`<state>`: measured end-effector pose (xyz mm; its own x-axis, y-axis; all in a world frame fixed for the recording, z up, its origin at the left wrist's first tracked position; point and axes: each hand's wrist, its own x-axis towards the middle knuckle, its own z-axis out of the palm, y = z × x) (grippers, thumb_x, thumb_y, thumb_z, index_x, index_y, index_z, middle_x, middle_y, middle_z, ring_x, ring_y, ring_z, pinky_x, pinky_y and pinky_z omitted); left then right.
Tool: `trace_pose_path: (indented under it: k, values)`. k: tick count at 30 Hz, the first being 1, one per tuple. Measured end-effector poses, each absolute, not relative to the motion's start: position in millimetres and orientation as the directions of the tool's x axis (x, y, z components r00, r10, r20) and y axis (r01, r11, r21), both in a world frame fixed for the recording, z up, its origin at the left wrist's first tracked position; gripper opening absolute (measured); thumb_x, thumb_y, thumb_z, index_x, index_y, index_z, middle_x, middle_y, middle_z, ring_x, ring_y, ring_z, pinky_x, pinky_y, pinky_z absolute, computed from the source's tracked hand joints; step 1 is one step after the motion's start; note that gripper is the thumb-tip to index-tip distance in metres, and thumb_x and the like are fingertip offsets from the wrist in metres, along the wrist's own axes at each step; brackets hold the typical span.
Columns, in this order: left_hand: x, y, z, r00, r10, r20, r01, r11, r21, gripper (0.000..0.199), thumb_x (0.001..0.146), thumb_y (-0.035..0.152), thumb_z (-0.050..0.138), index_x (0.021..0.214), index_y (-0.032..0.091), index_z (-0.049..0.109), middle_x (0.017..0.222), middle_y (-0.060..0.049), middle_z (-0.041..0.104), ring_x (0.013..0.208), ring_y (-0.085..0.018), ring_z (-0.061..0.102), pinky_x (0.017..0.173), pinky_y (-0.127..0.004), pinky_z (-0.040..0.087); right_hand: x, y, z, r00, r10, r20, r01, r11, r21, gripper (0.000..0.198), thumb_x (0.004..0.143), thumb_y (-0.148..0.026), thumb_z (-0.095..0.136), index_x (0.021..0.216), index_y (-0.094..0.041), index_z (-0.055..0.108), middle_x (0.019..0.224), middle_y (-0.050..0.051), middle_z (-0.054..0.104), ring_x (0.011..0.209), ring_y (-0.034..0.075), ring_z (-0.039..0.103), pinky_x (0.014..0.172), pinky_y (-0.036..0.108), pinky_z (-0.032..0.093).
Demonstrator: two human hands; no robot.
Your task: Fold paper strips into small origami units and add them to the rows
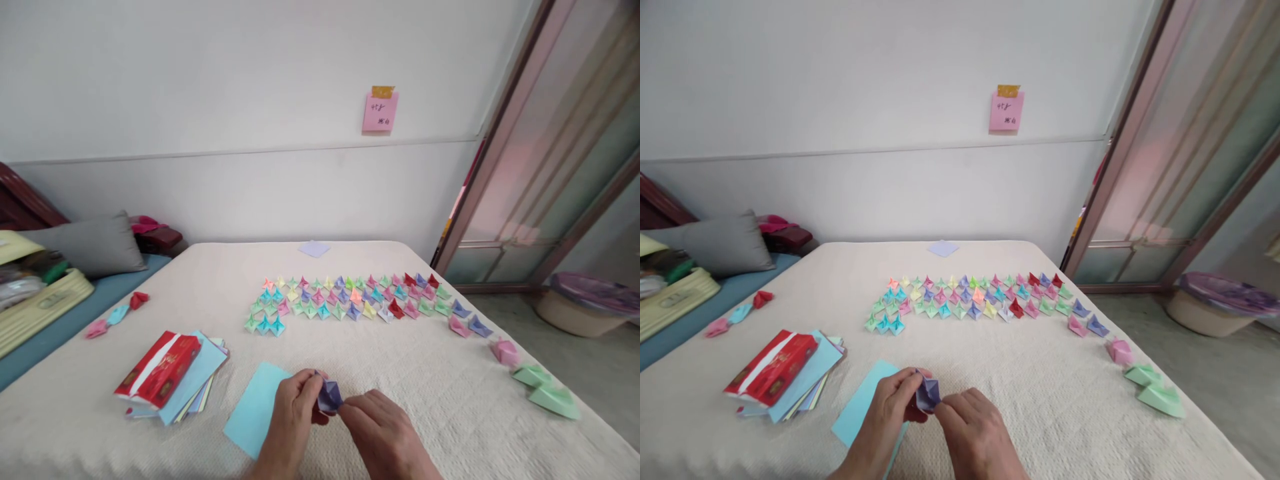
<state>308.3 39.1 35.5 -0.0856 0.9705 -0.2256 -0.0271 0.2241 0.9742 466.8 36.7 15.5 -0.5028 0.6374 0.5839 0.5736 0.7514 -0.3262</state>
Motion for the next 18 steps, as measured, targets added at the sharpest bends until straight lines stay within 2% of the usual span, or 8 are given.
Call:
trace_pose_path:
  k: [3,6,10,14,18]
  values:
    - [306.5,38.5,34.3,-0.129,0.954,-0.271,-0.101,0.259,0.961,0.037,0.079,0.045,0.054,0.087,0.013,0.070,0.084,-0.007,0.067,0.073,-0.022,0.064,0.059,-0.030,0.054,466.3,36.4,15.4,-0.511,0.623,0.593,0.546,0.767,-0.337,0.029,0.089,-0.006,0.038,0.077,-0.020,0.061,0.067,0.002,0.066,0.056,0.015,0.055,0.055,0.027,0.041]
    - [305.1,38.9,32.9,-0.139,0.948,-0.288,-0.116,0.273,0.955,0.037,0.077,0.046,0.056,0.085,0.013,0.071,0.080,-0.006,0.067,0.071,-0.021,0.063,0.061,-0.030,0.054,465.0,38.0,7.9,-0.508,0.571,0.645,0.515,0.801,-0.304,0.029,0.091,-0.009,0.037,0.084,-0.020,0.063,0.065,0.003,0.065,0.054,0.015,0.055,0.053,0.027,0.041]
    - [304.6,41.1,29.9,-0.096,0.966,-0.240,-0.085,0.233,0.969,0.034,0.081,0.040,0.053,0.088,0.013,0.071,0.067,-0.002,0.060,0.063,-0.017,0.058,0.057,-0.028,0.051,460.2,41.3,-5.5,-0.522,0.501,0.691,0.508,0.833,-0.221,0.037,0.097,-0.017,0.028,0.082,-0.017,0.063,0.060,0.003,0.062,0.049,0.015,0.051,0.050,0.029,0.037]
    - [302.4,44.7,24.8,-0.072,0.964,-0.255,-0.058,0.251,0.966,0.023,0.074,0.027,0.058,0.085,0.011,0.070,0.060,0.000,0.056,0.055,-0.014,0.052,0.053,-0.026,0.047,454.7,42.0,-3.1,-0.514,0.463,0.722,0.538,0.830,-0.149,0.061,0.100,-0.041,0.012,0.074,-0.018,0.062,0.053,0.003,0.057,0.044,0.015,0.049,0.046,0.030,0.034]
    - [298.9,47.8,20.3,-0.064,0.946,-0.318,-0.141,0.307,0.941,0.020,0.069,0.026,0.061,0.081,0.013,0.071,0.059,0.000,0.058,0.055,-0.015,0.054,0.055,-0.026,0.047,453.3,39.9,10.2,-0.551,0.475,0.687,0.563,0.819,-0.114,0.055,0.101,-0.036,0.020,0.072,-0.019,0.063,0.052,0.002,0.058,0.043,0.014,0.052,0.045,0.028,0.036]
